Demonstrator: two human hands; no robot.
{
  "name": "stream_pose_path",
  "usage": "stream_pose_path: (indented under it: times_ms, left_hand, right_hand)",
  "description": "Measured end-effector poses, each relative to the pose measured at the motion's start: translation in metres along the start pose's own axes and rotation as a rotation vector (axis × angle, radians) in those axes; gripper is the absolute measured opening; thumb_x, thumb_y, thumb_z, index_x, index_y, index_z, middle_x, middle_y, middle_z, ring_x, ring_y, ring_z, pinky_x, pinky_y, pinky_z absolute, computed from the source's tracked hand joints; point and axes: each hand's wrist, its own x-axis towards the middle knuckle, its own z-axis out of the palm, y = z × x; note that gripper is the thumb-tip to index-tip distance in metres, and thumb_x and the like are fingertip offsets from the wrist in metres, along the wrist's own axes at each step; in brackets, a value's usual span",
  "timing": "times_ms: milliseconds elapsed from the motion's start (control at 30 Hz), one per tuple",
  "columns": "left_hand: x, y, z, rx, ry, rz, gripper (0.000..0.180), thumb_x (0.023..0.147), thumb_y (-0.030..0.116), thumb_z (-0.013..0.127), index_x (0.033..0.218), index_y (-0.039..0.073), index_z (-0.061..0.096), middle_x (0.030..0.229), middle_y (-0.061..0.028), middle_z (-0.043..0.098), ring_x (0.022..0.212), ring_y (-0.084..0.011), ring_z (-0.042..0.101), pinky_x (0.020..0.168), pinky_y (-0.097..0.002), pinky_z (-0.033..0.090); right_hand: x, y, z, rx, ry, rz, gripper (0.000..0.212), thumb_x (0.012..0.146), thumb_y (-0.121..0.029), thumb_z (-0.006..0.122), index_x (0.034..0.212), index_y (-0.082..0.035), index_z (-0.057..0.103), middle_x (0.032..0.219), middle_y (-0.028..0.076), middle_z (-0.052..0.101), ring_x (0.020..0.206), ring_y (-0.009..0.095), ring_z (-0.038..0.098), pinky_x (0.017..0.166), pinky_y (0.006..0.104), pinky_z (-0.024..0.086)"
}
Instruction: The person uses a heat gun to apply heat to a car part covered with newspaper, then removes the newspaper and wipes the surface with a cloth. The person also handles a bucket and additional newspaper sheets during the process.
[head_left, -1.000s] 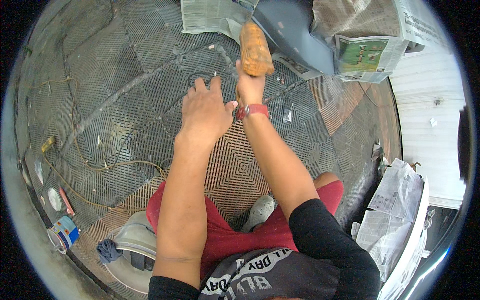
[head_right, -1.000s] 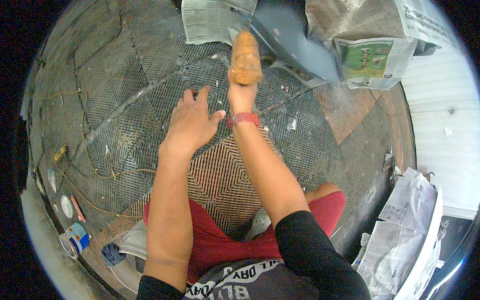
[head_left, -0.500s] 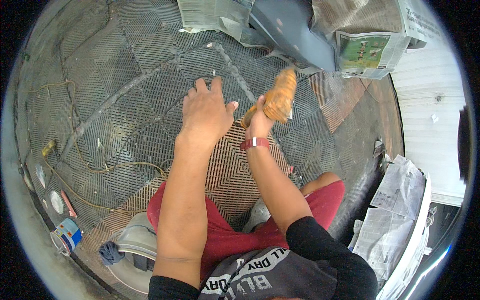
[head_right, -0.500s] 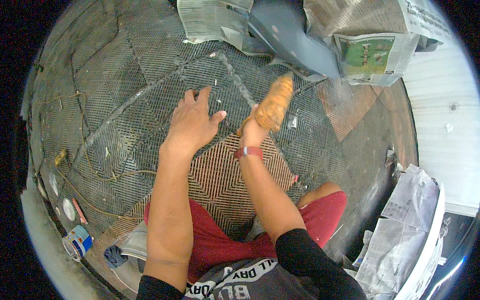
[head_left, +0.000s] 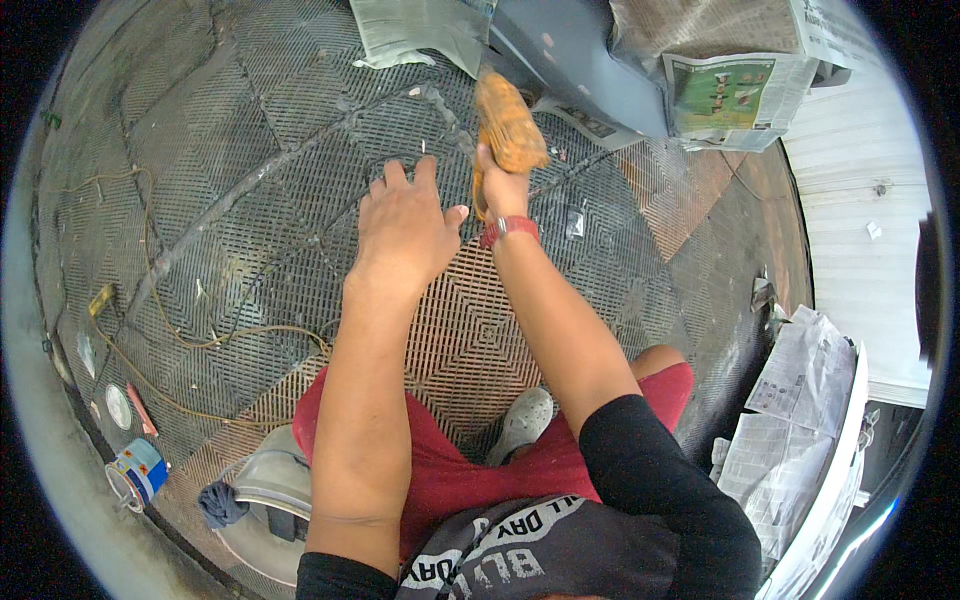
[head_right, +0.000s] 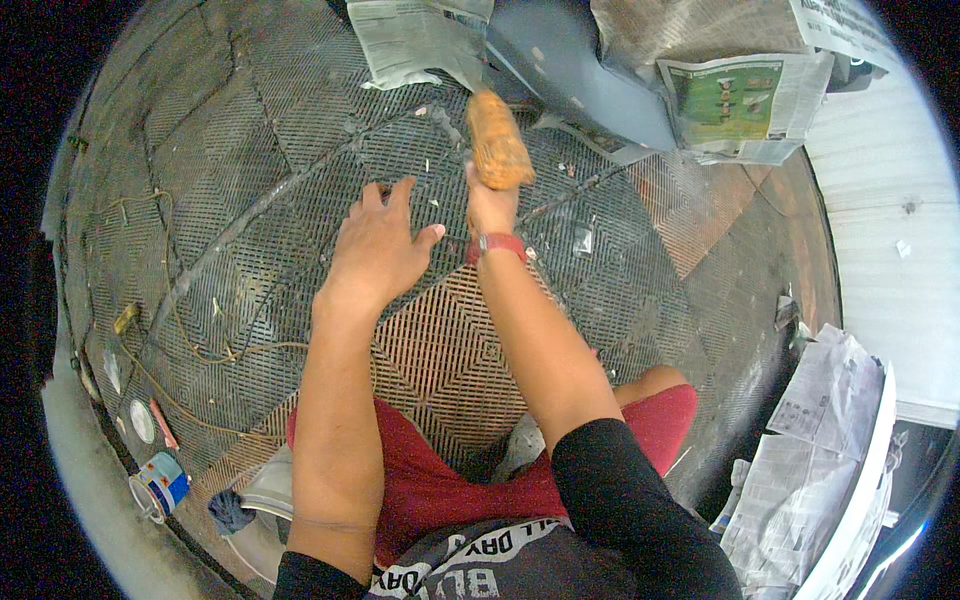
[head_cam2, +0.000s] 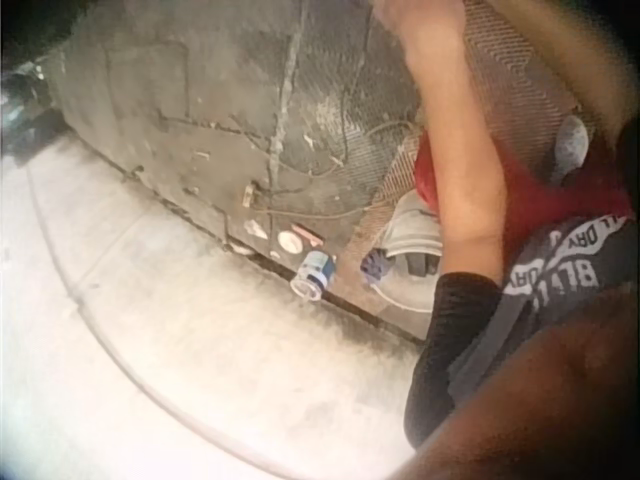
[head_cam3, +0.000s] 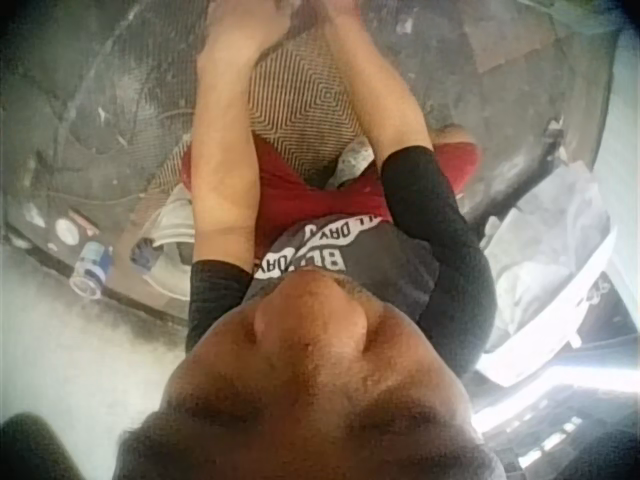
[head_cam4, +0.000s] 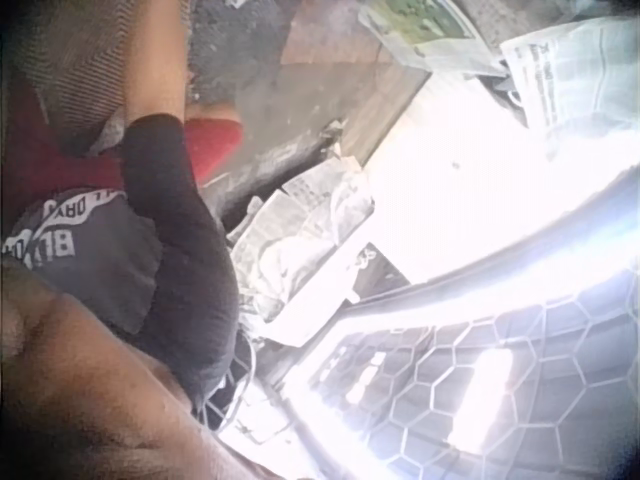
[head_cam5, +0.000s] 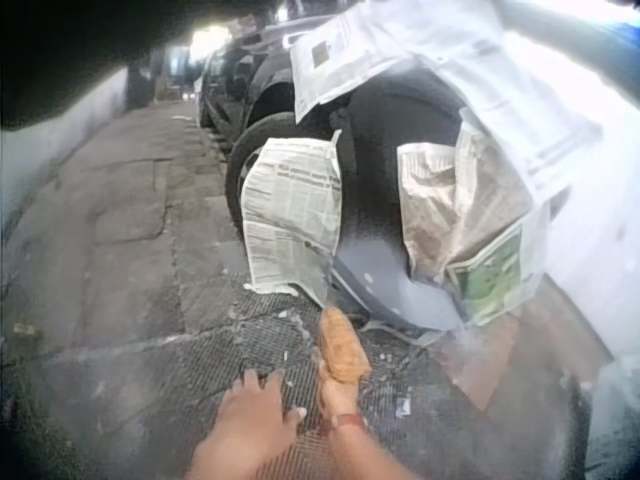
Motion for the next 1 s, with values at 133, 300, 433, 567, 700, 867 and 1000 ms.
stream_pose_path:
  times_ms: [133, 300, 433, 567, 700, 867, 1000]
  left_hand:
    - [0.002, 0.003, 0.004, -0.016, 0.015, 0.032, 0.07, 0.097, 0.036, 0.073, 0.152, 0.0, 0.048, 0.139, -0.0307, 0.055, 0.128, -0.0489, 0.057, 0.109, -0.0552, 0.048]
    - [0.001, 0.0, 0.004, -0.034, 0.014, 0.029, 0.07, 0.098, 0.035, 0.072, 0.152, 0.0, 0.048, 0.14, -0.0305, 0.055, 0.13, -0.0491, 0.056, 0.11, -0.0549, 0.047]
    - [0.002, -0.005, 0.005, -0.018, 0.002, 0.009, 0.069, 0.098, 0.036, 0.072, 0.153, 0.0, 0.048, 0.141, -0.0305, 0.054, 0.131, -0.049, 0.056, 0.111, -0.0548, 0.046]
    - [0.004, 0.004, 0.006, -0.012, -0.035, 0.022, 0.07, 0.099, 0.036, 0.071, 0.154, 0.0, 0.047, 0.143, -0.0309, 0.053, 0.132, -0.0489, 0.055, 0.112, -0.0549, 0.046]
    - [0.007, 0.01, 0.004, -0.016, -0.06, 0.008, 0.07, 0.099, 0.037, 0.071, 0.154, 0.0, 0.047, 0.144, -0.0305, 0.053, 0.133, -0.0488, 0.054, 0.113, -0.0549, 0.046]
    - [0.007, 0.01, 0.012, 0.026, -0.057, -0.004, 0.07, 0.1, 0.038, 0.071, 0.154, 0.002, 0.046, 0.142, -0.0294, 0.054, 0.132, -0.0487, 0.055, 0.112, -0.0551, 0.046]
    - [0.009, 0.014, 0.014, 0.026, -0.06, 0.015, 0.07, 0.099, 0.038, 0.071, 0.154, 0.002, 0.046, 0.143, -0.0289, 0.054, 0.132, -0.0484, 0.055, 0.112, -0.0546, 0.047]
  right_hand:
    - [-0.007, 0.037, -0.059, -0.056, 0.162, -0.05, 0.048, 0.097, -0.015, 0.08, 0.139, -0.002, 0.06, 0.134, 0.008, 0.066, 0.118, 0.021, 0.064, 0.101, 0.0381, 0.051]
    - [-0.014, 0.038, -0.121, 0.095, 0.318, 0.015, 0.046, 0.095, -0.015, 0.082, 0.135, -0.004, 0.06, 0.129, 0.006, 0.066, 0.115, 0.021, 0.063, 0.098, 0.0388, 0.052]
    - [-0.001, 0.024, -0.164, 0.122, 0.437, 0.034, 0.035, 0.096, -0.015, 0.081, 0.124, -0.005, 0.063, 0.112, 0.002, 0.067, 0.095, 0.017, 0.063, 0.085, 0.0373, 0.053]
    - [0.022, 0.022, -0.219, 0.148, 0.601, -0.01, 0.028, 0.097, -0.016, 0.081, 0.117, -0.006, 0.064, 0.099, 0.001, 0.066, 0.08, 0.015, 0.059, 0.075, 0.0354, 0.052]
    - [0.009, 0.023, -0.216, 0.18, 0.535, -0.016, 0.024, 0.1, -0.017, 0.078, 0.116, -0.007, 0.063, 0.095, 0.002, 0.065, 0.081, 0.016, 0.06, 0.076, 0.0382, 0.053]
    - [-0.047, -0.022, -0.161, 0.216, 0.136, 0.153, 0.019, 0.102, -0.014, 0.073, 0.116, -0.005, 0.064, 0.093, 0.002, 0.064, 0.081, 0.016, 0.062, 0.077, 0.034, 0.054]
    - [-0.058, -0.07, -0.159, 0.206, -0.093, 0.166, 0.021, 0.102, -0.016, 0.074, 0.116, -0.004, 0.064, 0.091, 0.005, 0.065, 0.078, 0.017, 0.065, 0.074, 0.034, 0.057]
